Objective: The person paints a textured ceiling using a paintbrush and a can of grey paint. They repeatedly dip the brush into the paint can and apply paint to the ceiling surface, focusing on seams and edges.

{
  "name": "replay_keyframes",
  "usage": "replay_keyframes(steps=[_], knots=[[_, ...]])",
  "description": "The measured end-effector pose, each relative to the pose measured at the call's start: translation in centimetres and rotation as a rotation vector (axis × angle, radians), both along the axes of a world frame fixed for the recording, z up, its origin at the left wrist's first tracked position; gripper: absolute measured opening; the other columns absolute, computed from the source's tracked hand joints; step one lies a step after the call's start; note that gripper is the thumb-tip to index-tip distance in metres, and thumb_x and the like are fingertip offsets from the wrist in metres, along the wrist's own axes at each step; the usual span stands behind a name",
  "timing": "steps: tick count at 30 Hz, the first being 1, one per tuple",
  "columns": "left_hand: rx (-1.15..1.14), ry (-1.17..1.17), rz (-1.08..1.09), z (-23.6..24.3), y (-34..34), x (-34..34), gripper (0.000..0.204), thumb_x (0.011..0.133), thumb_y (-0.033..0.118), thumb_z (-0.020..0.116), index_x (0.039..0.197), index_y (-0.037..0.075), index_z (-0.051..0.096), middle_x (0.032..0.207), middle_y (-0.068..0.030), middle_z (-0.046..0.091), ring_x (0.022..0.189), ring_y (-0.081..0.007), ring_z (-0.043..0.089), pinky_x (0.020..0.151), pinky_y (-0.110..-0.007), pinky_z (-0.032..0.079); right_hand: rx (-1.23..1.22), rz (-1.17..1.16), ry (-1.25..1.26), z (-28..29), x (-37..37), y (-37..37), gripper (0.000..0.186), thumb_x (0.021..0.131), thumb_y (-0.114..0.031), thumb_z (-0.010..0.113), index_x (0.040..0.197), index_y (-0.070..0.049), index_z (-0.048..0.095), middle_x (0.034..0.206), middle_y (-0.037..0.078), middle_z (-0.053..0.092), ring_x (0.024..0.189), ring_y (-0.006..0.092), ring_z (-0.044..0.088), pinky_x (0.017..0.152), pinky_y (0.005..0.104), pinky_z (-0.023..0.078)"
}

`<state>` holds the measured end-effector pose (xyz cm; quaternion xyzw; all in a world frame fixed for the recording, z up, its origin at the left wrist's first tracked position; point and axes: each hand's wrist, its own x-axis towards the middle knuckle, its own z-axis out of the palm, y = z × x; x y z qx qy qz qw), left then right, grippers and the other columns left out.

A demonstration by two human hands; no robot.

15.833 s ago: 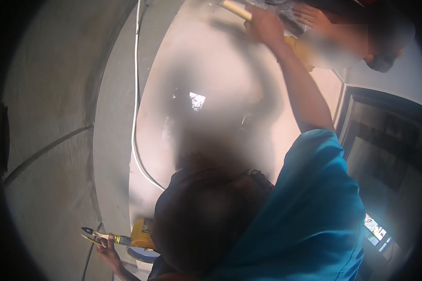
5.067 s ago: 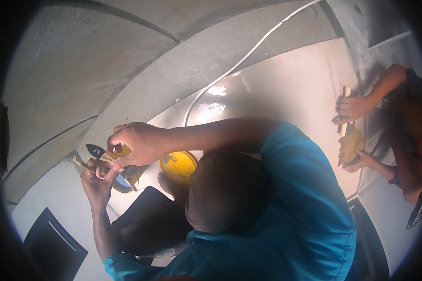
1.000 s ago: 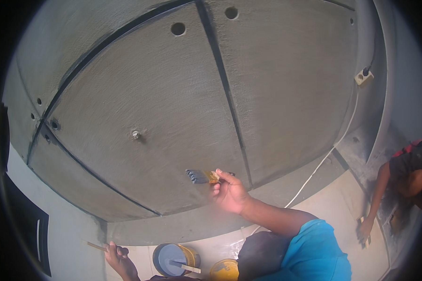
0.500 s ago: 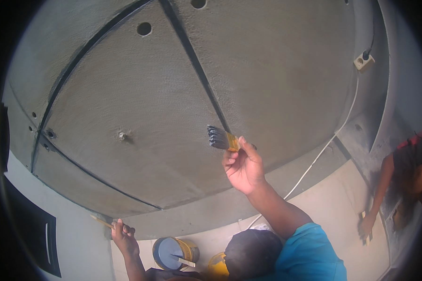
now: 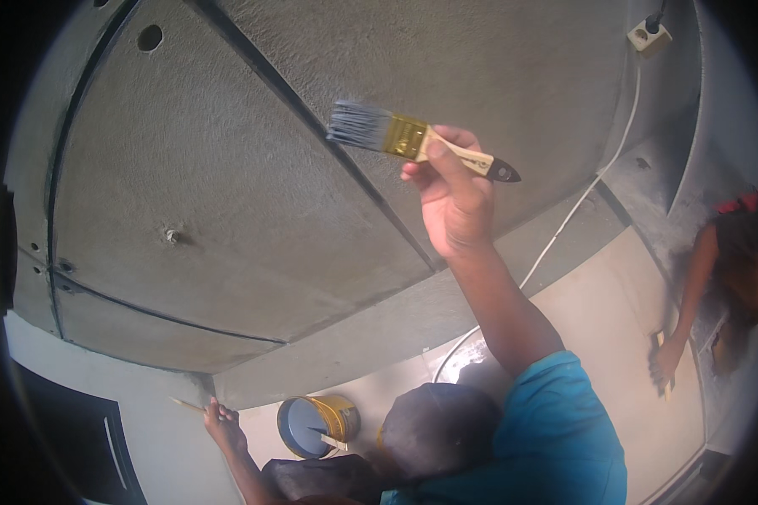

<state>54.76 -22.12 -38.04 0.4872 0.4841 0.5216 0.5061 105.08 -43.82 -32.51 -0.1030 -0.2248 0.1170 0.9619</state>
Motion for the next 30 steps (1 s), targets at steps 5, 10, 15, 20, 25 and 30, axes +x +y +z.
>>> replay_keyframes(steps=[5, 10, 15, 20, 25, 30], knots=[[-0.109, 0.078, 0.079, -0.8, -2.2, -4.1, 0.021, 0.096, 0.016, 0.063, 0.083, 0.016, 0.046, 0.072, 0.0020, 0.050, 0.058, -0.0072, 0.046, 0.054, -0.022, 0.038, -0.149, -0.370, -0.261, 3.7, 1.6, 3.8, 0.026, 0.092, -0.017, 0.072, 0.110, 0.001, 0.064, 0.101, 0.013, 0.070, 0.084, 0.0194, 0.071, 0.070, 0.0297, 0.060], [-0.189, 0.058, 0.175, -1.1, -4.1, -6.4, 0.014, 0.098, 0.020, 0.060, 0.087, 0.015, 0.051, 0.073, 0.0033, 0.050, 0.058, -0.0079, 0.046, 0.055, -0.026, 0.037, -0.222, -0.683, -0.501, 6.8, 3.8, 7.2, 0.019, 0.092, -0.017, 0.072, 0.104, -0.003, 0.071, 0.097, 0.011, 0.073, 0.086, 0.0175, 0.073, 0.072, 0.0276, 0.060], [-0.162, 0.100, 0.180, -0.6, -5.0, -6.3, 0.014, 0.098, 0.020, 0.060, 0.087, 0.015, 0.052, 0.073, 0.0030, 0.050, 0.057, -0.0084, 0.046, 0.054, -0.026, 0.037, -0.209, -0.994, -0.645, 7.0, 5.4, 9.3, 0.016, 0.091, -0.019, 0.073, 0.100, -0.006, 0.073, 0.094, 0.009, 0.073, 0.081, 0.0167, 0.071, 0.069, 0.0290, 0.058], [-0.152, 0.137, 0.191, -0.5, -5.3, -6.1, 0.016, 0.096, 0.017, 0.062, 0.087, 0.013, 0.050, 0.072, 0.0006, 0.052, 0.056, -0.0093, 0.047, 0.052, -0.023, 0.040, -0.536, -0.740, -0.705, -1.8, 4.1, 6.3, 0.015, 0.091, -0.012, 0.073, 0.104, -0.004, 0.073, 0.097, 0.009, 0.071, 0.088, 0.0153, 0.069, 0.075, 0.0299, 0.056], [-0.148, 0.111, 0.199, -0.4, -5.3, -5.6, 0.016, 0.096, 0.016, 0.062, 0.087, 0.012, 0.049, 0.073, 0.0000, 0.052, 0.058, -0.0090, 0.048, 0.052, -0.022, 0.040, -0.666, -0.601, -0.756, -1.4, 4.9, 3.8, 0.015, 0.090, -0.013, 0.073, 0.103, -0.005, 0.074, 0.093, 0.009, 0.071, 0.086, 0.0160, 0.068, 0.075, 0.0300, 0.054], [-0.174, 0.127, 0.210, 0.1, -5.2, -4.3, 0.017, 0.095, 0.015, 0.063, 0.087, 0.013, 0.049, 0.073, 0.0001, 0.051, 0.058, -0.0089, 0.048, 0.051, -0.022, 0.041, -0.438, -0.861, -0.938, 10.3, 7.1, 7.9, 0.016, 0.094, -0.021, 0.070, 0.100, -0.006, 0.072, 0.086, 0.008, 0.072, 0.075, 0.0164, 0.072, 0.060, 0.0284, 0.059]])
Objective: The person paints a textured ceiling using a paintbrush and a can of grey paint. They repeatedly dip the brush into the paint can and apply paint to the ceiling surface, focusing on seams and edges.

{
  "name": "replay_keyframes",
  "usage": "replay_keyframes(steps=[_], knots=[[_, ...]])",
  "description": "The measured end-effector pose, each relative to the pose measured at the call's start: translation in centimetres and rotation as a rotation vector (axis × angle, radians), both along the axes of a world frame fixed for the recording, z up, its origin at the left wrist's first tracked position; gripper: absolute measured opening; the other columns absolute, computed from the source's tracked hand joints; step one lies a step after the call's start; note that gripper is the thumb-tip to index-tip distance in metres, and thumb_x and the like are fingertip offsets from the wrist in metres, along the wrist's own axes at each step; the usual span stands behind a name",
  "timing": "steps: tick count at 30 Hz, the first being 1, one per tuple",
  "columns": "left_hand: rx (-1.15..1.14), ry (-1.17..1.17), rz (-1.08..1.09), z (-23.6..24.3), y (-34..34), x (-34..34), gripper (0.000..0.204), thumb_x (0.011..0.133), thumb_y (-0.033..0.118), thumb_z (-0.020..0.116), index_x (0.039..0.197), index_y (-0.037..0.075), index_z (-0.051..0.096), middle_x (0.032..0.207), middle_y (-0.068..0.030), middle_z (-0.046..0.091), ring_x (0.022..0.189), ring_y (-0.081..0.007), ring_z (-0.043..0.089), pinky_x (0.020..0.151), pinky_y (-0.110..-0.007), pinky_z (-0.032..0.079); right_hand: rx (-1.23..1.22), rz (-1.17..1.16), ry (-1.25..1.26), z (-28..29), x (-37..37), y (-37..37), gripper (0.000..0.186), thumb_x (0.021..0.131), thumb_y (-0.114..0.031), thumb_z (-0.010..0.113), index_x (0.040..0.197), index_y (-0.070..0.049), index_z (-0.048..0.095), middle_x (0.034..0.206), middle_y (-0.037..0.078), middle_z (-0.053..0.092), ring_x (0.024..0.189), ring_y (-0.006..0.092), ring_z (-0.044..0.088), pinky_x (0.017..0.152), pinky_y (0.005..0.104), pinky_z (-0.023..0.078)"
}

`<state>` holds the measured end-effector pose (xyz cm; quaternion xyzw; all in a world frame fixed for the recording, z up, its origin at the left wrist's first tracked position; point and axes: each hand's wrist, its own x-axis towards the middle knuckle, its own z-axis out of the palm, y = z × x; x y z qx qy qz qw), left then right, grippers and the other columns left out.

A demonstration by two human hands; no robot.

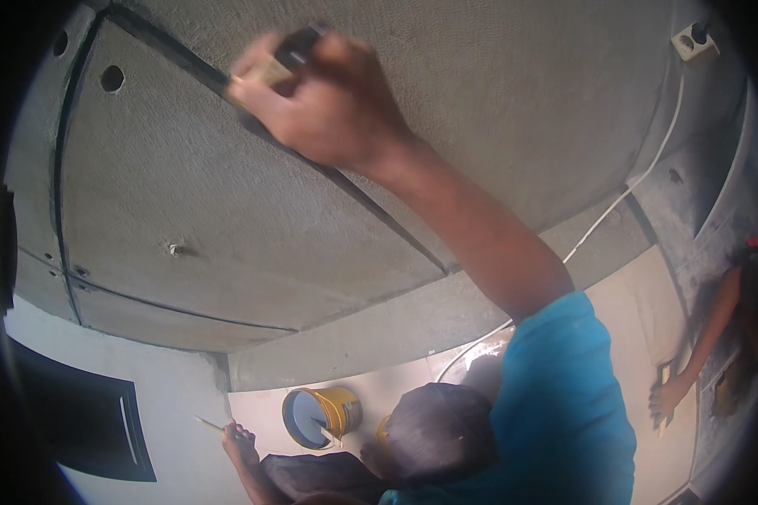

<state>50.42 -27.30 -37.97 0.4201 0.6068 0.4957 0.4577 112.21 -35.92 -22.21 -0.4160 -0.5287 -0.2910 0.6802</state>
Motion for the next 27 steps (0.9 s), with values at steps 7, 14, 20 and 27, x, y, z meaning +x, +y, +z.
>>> replay_keyframes(steps=[7, 14, 20, 27], knots=[[0.015, -0.018, 0.004, -0.1, -0.2, 1.2, 0.017, 0.095, 0.014, 0.062, 0.086, 0.012, 0.048, 0.072, -0.0004, 0.051, 0.057, -0.0095, 0.047, 0.050, -0.023, 0.041, 0.183, -0.017, -0.023, 5.0, 0.8, -0.5, 0.010, 0.091, -0.013, 0.068, 0.097, -0.005, 0.071, 0.080, 0.008, 0.071, 0.069, 0.0153, 0.070, 0.059, 0.0283, 0.056], [-0.010, 0.041, 0.034, -0.2, -0.4, -0.4, 0.007, 0.094, 0.017, 0.061, 0.095, 0.011, 0.057, 0.072, 0.0020, 0.051, 0.056, -0.0082, 0.047, 0.048, -0.025, 0.040, -0.041, 0.028, 0.028, -4.0, 0.1, -2.9, 0.009, 0.089, -0.014, 0.072, 0.095, -0.007, 0.072, 0.082, 0.005, 0.072, 0.066, 0.0168, 0.069, 0.056, 0.0289, 0.055], [-0.002, -0.031, 0.004, 0.3, -0.1, 1.5, 0.015, 0.095, 0.016, 0.061, 0.085, 0.014, 0.050, 0.069, 0.0012, 0.051, 0.054, -0.0096, 0.048, 0.047, -0.025, 0.040, 0.021, 0.084, -0.039, 11.2, 0.4, 0.5, 0.013, 0.093, -0.013, 0.068, 0.099, -0.002, 0.067, 0.085, 0.010, 0.072, 0.073, 0.0183, 0.071, 0.063, 0.0303, 0.059], [-0.018, -0.038, 0.027, 0.5, -0.8, 2.0, 0.023, 0.096, 0.014, 0.061, 0.079, 0.014, 0.045, 0.067, -0.0005, 0.050, 0.051, -0.0113, 0.047, 0.047, -0.025, 0.039, 0.384, -0.044, -0.108, 11.6, 0.6, 1.5, 0.011, 0.089, -0.018, 0.071, 0.089, -0.007, 0.068, 0.081, 0.012, 0.074, 0.069, 0.0210, 0.075, 0.061, 0.0305, 0.062]])
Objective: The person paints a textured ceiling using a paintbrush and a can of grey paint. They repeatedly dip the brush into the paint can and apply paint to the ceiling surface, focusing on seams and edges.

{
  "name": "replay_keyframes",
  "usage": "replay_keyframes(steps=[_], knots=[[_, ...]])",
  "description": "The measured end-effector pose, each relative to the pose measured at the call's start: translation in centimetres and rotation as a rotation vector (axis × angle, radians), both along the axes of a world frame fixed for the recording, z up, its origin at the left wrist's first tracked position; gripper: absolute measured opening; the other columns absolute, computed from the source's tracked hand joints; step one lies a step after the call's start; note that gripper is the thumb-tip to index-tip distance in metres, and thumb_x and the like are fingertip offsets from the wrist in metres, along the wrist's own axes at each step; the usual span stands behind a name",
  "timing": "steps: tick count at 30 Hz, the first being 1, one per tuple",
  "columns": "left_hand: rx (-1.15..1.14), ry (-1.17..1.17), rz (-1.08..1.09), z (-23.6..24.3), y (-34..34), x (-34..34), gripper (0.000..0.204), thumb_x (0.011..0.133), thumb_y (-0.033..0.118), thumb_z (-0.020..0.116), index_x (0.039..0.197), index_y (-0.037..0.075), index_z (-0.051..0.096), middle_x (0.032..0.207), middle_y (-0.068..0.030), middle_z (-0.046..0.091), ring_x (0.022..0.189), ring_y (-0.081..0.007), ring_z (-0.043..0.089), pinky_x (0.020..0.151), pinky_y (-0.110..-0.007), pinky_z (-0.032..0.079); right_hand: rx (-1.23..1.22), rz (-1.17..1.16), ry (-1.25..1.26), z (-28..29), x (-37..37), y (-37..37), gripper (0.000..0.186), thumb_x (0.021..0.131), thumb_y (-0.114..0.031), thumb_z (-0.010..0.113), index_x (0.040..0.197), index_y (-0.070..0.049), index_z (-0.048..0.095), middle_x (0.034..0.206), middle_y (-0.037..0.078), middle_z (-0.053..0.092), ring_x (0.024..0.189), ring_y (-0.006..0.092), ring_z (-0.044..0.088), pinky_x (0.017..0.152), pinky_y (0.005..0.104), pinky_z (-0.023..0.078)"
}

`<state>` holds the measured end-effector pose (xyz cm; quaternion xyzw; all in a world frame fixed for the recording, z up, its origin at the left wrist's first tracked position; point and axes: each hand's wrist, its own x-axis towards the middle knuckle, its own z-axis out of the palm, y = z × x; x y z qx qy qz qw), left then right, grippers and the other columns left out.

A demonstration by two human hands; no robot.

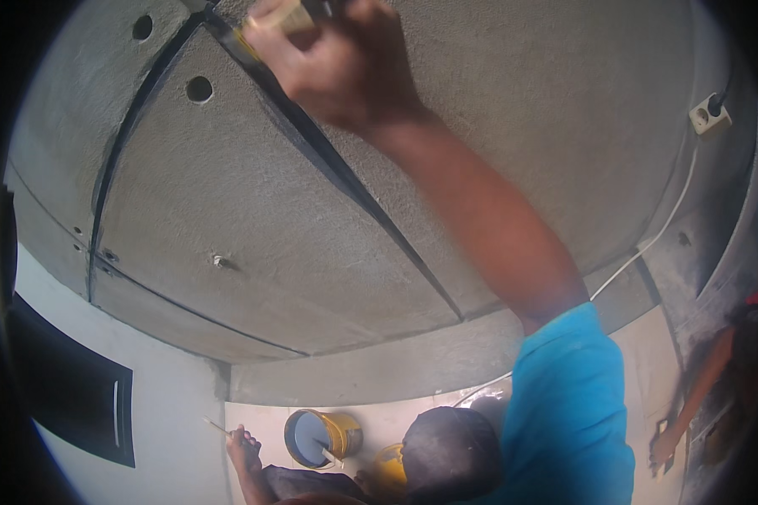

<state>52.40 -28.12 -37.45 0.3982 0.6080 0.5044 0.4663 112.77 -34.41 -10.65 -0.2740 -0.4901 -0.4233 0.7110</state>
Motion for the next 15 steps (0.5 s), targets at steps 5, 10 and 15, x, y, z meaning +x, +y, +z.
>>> replay_keyframes(steps=[5, 10, 15], knots=[[0.016, -0.021, -0.007, -0.5, 0.1, -0.5, 0.024, 0.096, 0.014, 0.061, 0.080, 0.015, 0.044, 0.066, -0.0008, 0.051, 0.050, -0.0124, 0.048, 0.047, -0.026, 0.040, -0.081, -0.045, -0.098, -0.5, 0.4, -0.9, 0.010, 0.088, -0.015, 0.069, 0.092, -0.006, 0.069, 0.075, 0.012, 0.073, 0.067, 0.0212, 0.075, 0.058, 0.0296, 0.063], [0.001, -0.005, -0.033, -0.9, 1.0, 0.2, 0.024, 0.096, 0.015, 0.061, 0.080, 0.015, 0.044, 0.066, -0.0011, 0.051, 0.050, -0.0124, 0.048, 0.047, -0.026, 0.040, 0.058, 0.056, -0.127, 3.4, -0.1, -0.5, 0.009, 0.089, -0.007, 0.069, 0.093, 0.001, 0.069, 0.078, 0.013, 0.072, 0.066, 0.0203, 0.071, 0.059, 0.0308, 0.056], [-0.016, 0.018, -0.018, -1.2, 1.0, -0.6, 0.024, 0.095, 0.014, 0.061, 0.080, 0.015, 0.043, 0.067, -0.0015, 0.051, 0.051, -0.0124, 0.048, 0.047, -0.027, 0.040, -0.196, 0.243, 0.233, 3.4, -2.5, -3.5, 0.010, 0.091, -0.008, 0.068, 0.091, 0.001, 0.070, 0.074, 0.010, 0.071, 0.069, 0.0152, 0.069, 0.060, 0.0299, 0.054]])
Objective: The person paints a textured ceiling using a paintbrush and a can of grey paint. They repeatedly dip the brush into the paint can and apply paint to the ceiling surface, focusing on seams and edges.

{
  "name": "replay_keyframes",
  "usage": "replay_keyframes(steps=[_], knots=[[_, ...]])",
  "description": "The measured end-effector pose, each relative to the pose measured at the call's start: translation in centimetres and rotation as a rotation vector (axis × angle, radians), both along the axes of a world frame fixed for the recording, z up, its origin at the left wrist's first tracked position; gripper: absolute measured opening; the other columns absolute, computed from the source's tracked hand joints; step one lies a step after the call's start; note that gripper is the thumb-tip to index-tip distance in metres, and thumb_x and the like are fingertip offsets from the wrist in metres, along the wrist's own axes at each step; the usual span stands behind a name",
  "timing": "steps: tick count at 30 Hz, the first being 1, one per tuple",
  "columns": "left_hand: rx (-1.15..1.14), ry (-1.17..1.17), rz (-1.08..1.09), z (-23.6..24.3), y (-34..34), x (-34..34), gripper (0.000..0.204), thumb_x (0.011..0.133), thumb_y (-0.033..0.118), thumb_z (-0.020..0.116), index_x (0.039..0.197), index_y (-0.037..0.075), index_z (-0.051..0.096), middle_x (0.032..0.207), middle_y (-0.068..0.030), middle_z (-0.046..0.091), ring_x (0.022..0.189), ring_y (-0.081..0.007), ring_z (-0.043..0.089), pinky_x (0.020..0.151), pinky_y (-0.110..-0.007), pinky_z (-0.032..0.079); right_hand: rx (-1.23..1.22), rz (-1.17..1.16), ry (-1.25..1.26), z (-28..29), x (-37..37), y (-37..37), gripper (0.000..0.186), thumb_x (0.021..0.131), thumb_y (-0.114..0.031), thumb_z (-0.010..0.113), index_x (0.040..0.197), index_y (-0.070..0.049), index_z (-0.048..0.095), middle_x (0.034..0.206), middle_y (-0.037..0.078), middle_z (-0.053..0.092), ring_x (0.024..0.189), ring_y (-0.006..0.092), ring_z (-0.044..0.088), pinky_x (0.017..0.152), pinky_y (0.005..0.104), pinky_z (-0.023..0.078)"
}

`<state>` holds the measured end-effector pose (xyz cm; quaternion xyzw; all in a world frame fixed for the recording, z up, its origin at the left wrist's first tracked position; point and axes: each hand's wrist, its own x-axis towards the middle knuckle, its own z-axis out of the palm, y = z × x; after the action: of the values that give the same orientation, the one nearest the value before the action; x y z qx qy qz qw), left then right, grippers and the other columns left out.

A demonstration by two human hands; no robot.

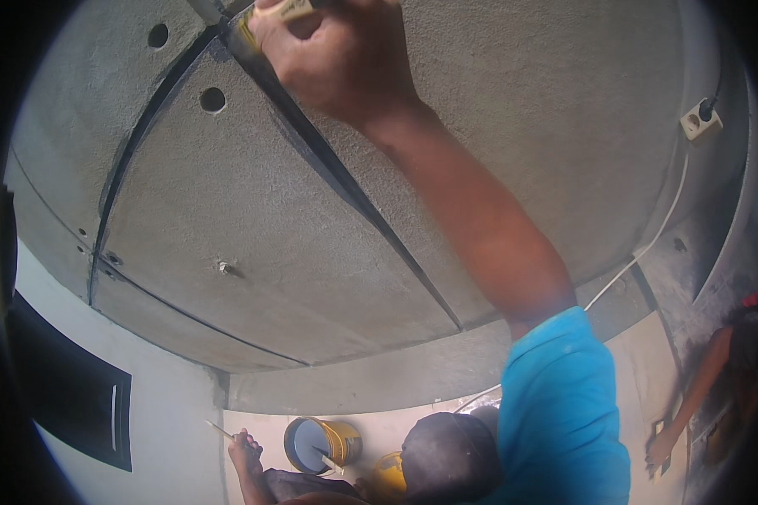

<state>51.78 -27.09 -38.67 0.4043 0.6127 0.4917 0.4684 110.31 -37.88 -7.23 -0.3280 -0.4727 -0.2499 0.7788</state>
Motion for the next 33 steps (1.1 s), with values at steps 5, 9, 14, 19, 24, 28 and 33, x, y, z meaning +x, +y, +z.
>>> replay_keyframes(steps=[5, 9, 14, 19, 24, 28, 33], knots=[[-0.012, -0.005, 0.001, -0.1, 0.2, 0.3, 0.024, 0.095, 0.014, 0.061, 0.079, 0.015, 0.043, 0.067, -0.0015, 0.051, 0.051, -0.0128, 0.047, 0.047, -0.027, 0.040, 0.059, -0.126, -0.139, -0.3, 1.6, 1.0, 0.012, 0.092, -0.011, 0.067, 0.092, 0.000, 0.070, 0.075, 0.009, 0.072, 0.067, 0.0146, 0.069, 0.060, 0.0289, 0.054], [-0.002, 0.013, 0.006, 0.0, -0.3, -0.3, 0.022, 0.095, 0.016, 0.061, 0.080, 0.015, 0.045, 0.067, -0.0007, 0.051, 0.052, -0.0121, 0.048, 0.047, -0.027, 0.039, 0.026, -0.106, -0.054, 0.0, 0.8, 0.8, 0.015, 0.092, -0.014, 0.067, 0.091, 0.000, 0.071, 0.075, 0.009, 0.072, 0.068, 0.0150, 0.070, 0.061, 0.0302, 0.055], [-0.016, 0.043, 0.003, -0.2, -0.1, 0.4, 0.019, 0.096, 0.018, 0.061, 0.081, 0.015, 0.050, 0.067, 0.0008, 0.051, 0.051, -0.0107, 0.048, 0.046, -0.026, 0.038, 0.050, -0.156, -0.041, 0.4, -0.2, 0.3, 0.012, 0.092, -0.012, 0.067, 0.094, 0.000, 0.070, 0.076, 0.009, 0.072, 0.066, 0.0133, 0.069, 0.059, 0.0290, 0.054], [0.006, 0.016, -0.029, 0.3, 0.1, 1.3, 0.023, 0.095, 0.014, 0.060, 0.079, 0.014, 0.044, 0.067, -0.0009, 0.050, 0.052, -0.0120, 0.046, 0.047, -0.026, 0.039, 0.034, -0.283, -0.135, -3.8, 1.5, 3.0, 0.014, 0.088, -0.020, 0.071, 0.093, -0.006, 0.071, 0.078, 0.010, 0.074, 0.067, 0.0194, 0.074, 0.057, 0.0298, 0.060], [0.027, -0.018, 0.001, 0.3, -0.1, 0.6, 0.024, 0.096, 0.014, 0.060, 0.078, 0.014, 0.044, 0.067, -0.0008, 0.050, 0.052, -0.0110, 0.046, 0.048, -0.025, 0.040, -0.140, -0.196, -0.136, -10.3, 1.4, 1.5, 0.013, 0.087, -0.018, 0.072, 0.089, -0.005, 0.073, 0.078, 0.010, 0.073, 0.065, 0.0174, 0.071, 0.055, 0.0289, 0.058], [0.015, -0.037, -0.035, 0.2, 0.1, 0.9, 0.025, 0.096, 0.014, 0.060, 0.078, 0.014, 0.043, 0.068, -0.0008, 0.049, 0.052, -0.0110, 0.046, 0.048, -0.025, 0.039, -0.100, -0.337, -0.275, -3.9, 1.3, 1.3, 0.013, 0.090, -0.017, 0.072, 0.093, -0.004, 0.073, 0.080, 0.009, 0.072, 0.068, 0.0156, 0.071, 0.058, 0.0272, 0.058], [0.026, -0.068, -0.037, -0.2, 0.2, 1.4, 0.025, 0.095, 0.013, 0.061, 0.078, 0.014, 0.043, 0.067, -0.0007, 0.049, 0.052, -0.0110, 0.046, 0.048, -0.024, 0.039, 0.133, -0.035, -0.151, 0.1, -0.9, 1.3, 0.009, 0.089, -0.009, 0.072, 0.092, 0.000, 0.070, 0.079, 0.009, 0.072, 0.067, 0.0129, 0.068, 0.057, 0.0284, 0.052]])
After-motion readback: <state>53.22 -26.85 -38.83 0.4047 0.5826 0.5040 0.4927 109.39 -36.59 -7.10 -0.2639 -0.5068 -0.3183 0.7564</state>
